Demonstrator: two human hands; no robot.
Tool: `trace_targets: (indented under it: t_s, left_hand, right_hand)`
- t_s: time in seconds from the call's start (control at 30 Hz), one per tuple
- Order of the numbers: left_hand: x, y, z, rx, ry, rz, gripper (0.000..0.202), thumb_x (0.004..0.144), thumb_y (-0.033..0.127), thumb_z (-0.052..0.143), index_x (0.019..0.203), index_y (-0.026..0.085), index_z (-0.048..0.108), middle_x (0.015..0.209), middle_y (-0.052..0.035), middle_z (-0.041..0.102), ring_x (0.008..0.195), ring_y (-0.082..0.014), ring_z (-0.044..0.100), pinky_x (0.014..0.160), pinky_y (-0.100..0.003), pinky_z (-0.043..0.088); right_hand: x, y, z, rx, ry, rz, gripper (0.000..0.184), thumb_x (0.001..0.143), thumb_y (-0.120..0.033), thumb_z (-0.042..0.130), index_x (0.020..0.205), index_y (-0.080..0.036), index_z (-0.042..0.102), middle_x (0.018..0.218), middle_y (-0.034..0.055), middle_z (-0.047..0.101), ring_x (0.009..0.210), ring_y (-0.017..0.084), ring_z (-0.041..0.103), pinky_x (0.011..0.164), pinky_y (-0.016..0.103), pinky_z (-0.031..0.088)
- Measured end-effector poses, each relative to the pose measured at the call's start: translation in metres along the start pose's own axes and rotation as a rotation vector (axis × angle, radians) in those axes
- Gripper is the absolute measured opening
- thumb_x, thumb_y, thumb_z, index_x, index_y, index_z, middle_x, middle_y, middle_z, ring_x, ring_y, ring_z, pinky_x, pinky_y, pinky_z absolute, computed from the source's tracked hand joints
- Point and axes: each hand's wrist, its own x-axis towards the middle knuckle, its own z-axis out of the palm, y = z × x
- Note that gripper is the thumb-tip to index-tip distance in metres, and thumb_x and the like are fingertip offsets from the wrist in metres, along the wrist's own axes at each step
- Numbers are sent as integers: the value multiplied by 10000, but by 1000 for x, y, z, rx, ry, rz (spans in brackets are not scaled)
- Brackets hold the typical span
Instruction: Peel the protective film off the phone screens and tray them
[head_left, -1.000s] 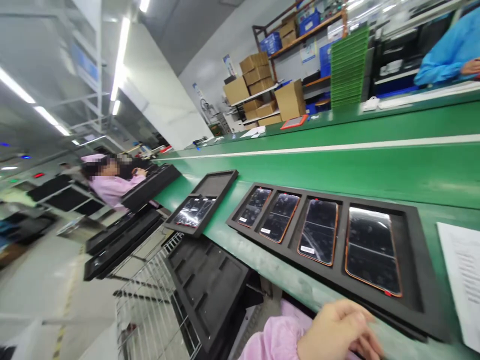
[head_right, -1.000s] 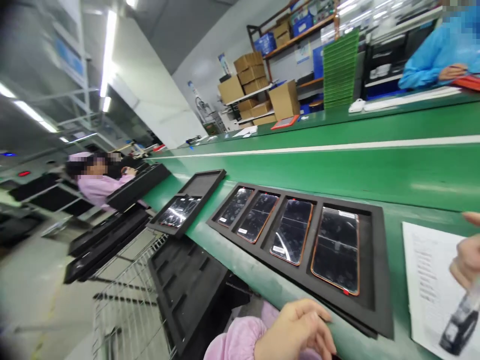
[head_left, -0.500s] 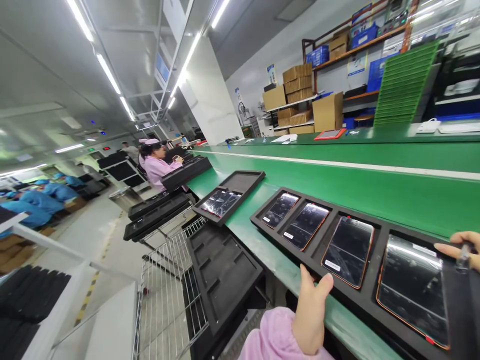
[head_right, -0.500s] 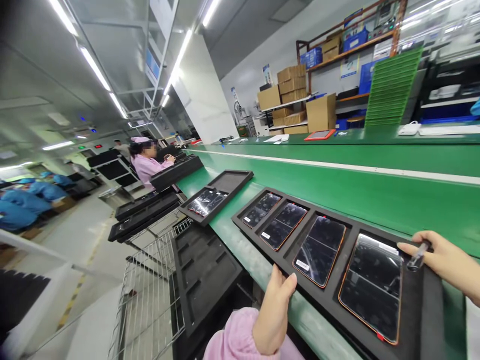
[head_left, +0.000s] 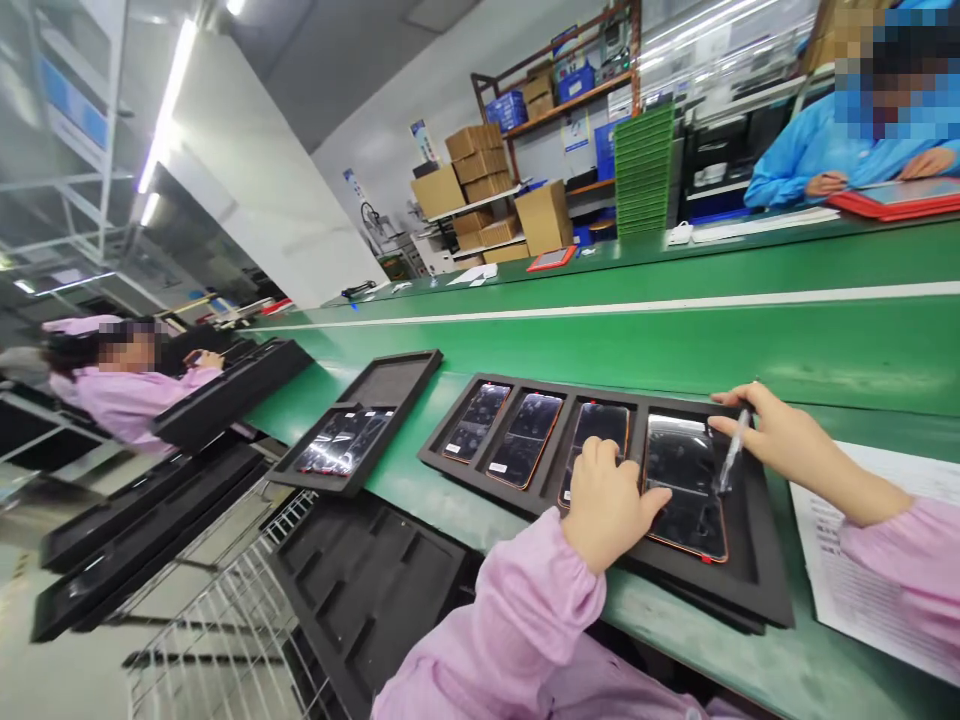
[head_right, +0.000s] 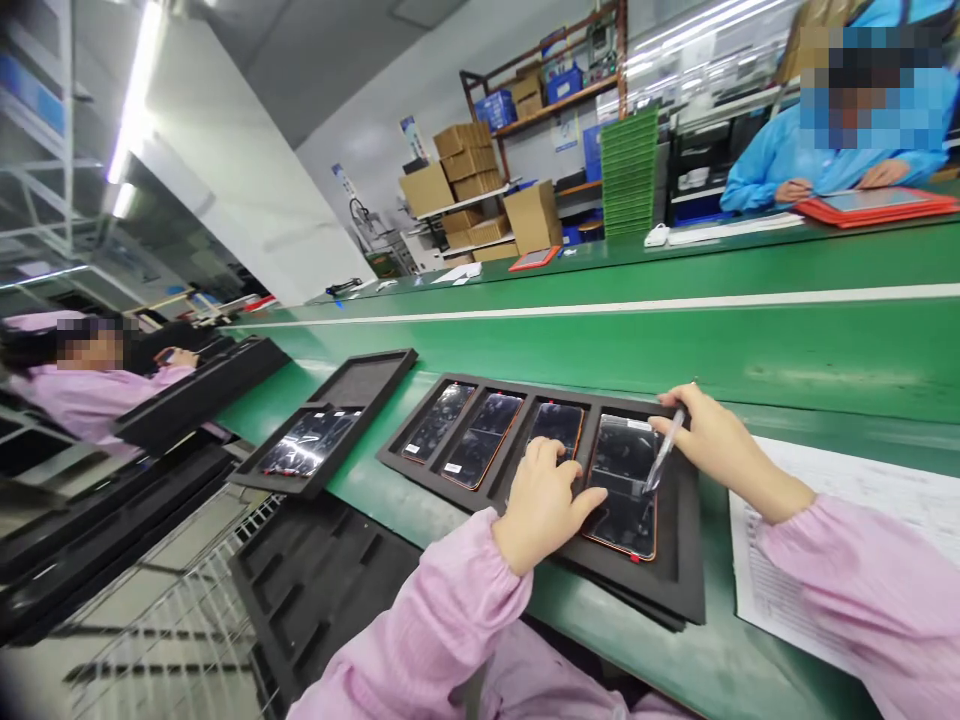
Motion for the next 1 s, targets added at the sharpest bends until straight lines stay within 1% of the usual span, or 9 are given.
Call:
trace_targets:
  t_s: [0.13, 0.23, 0.33, 0.43, 0.53, 0.6, 0.7, 0.87, 1.0]
  left_hand:
    - [16, 26, 12, 159, -91, 21, 532, 752, 447, 722, 1087, 37, 675, 1359, -298, 483, 1375, -434, 288, 1103, -614, 243]
    - [26, 36, 15, 263, -176, -18, 649, 801, 533, 634, 1186, 12, 616, 1456, -303, 364, 1429, -420, 178, 1110, -655, 178]
    - [41, 45, 18, 329, -265, -107, 777, 868, 608, 466, 1314, -28, 490, 1519, -291, 230, 1452, -407, 86, 1086, -692, 183]
    - [55, 56, 21, 344, -313, -188, 828, 882, 630, 400, 1376, -35, 400, 1521, -287, 228, 1459, -383, 75, 1069, -701, 208]
    - [66, 66, 22, 387, -340, -241, 766, 891, 612, 389, 1351, 3, 458, 1505, -270, 293, 1458, -376, 87, 1069, -704, 192]
    - [73, 69, 22, 372, -344, -276, 734, 870, 626, 423, 1291, 36, 540, 1469, -276, 364, 1446, -396, 117, 1070, -706, 160]
    - [79, 66, 23, 322, -312, -329, 702, 848, 639, 447, 1191, 51, 619, 1404, -294, 438, 1385, -435, 250, 1062, -688, 187]
    - [71, 56, 26, 238, -211, -333, 507, 822, 507, 571, 1076, 73, 636, 1302, -246, 520, 1270, -374, 433, 1038, -473, 353]
    - [54, 62, 14, 95, -211, -228, 317, 846, 266, 561, 1127, 120, 550, 982, -122, 688, 935, -239, 645, 805, -309, 482]
  right_hand:
    - [-15, -9, -14, 22, -57, -7, 372, 725, -636, 500, 710, -265, 474, 859, 86, 713, 721, 296, 655, 562, 382, 458]
    - [-25, -10, -26, 42, -71, 13, 306, 739, -558, 514, 789, -256, 520, 918, 77, 718, 529, 221, 581, 479, 350, 415]
    - [-36, -12, -37, 71, -80, 35, 286, 746, -527, 535, 820, -251, 527, 986, 71, 714, 394, 146, 449, 423, 327, 385]
    - [-47, -12, -46, 95, -72, 58, 281, 751, -520, 538, 816, -247, 518, 1016, 72, 711, 364, 121, 394, 408, 321, 386]
    - [-57, -9, -55, 118, -44, 89, 282, 751, -510, 538, 839, -243, 522, 1017, 79, 712, 393, 131, 438, 402, 310, 384]
    - [-62, -5, -59, 140, -33, 107, 287, 758, -511, 540, 855, -241, 532, 1025, 83, 711, 446, 151, 500, 393, 298, 376]
    - [-66, 2, -64, 176, -6, 132, 309, 768, -533, 540, 866, -240, 552, 1034, 86, 707, 565, 193, 589, 413, 295, 393]
    - [-70, 14, -67, 203, 64, 185, 332, 724, -558, 579, 845, -249, 578, 1010, 73, 711, 678, 238, 625, 471, 317, 424]
    - [-74, 15, -69, 158, 129, 138, 325, 777, -568, 534, 848, -254, 578, 988, 78, 715, 706, 247, 631, 497, 339, 442]
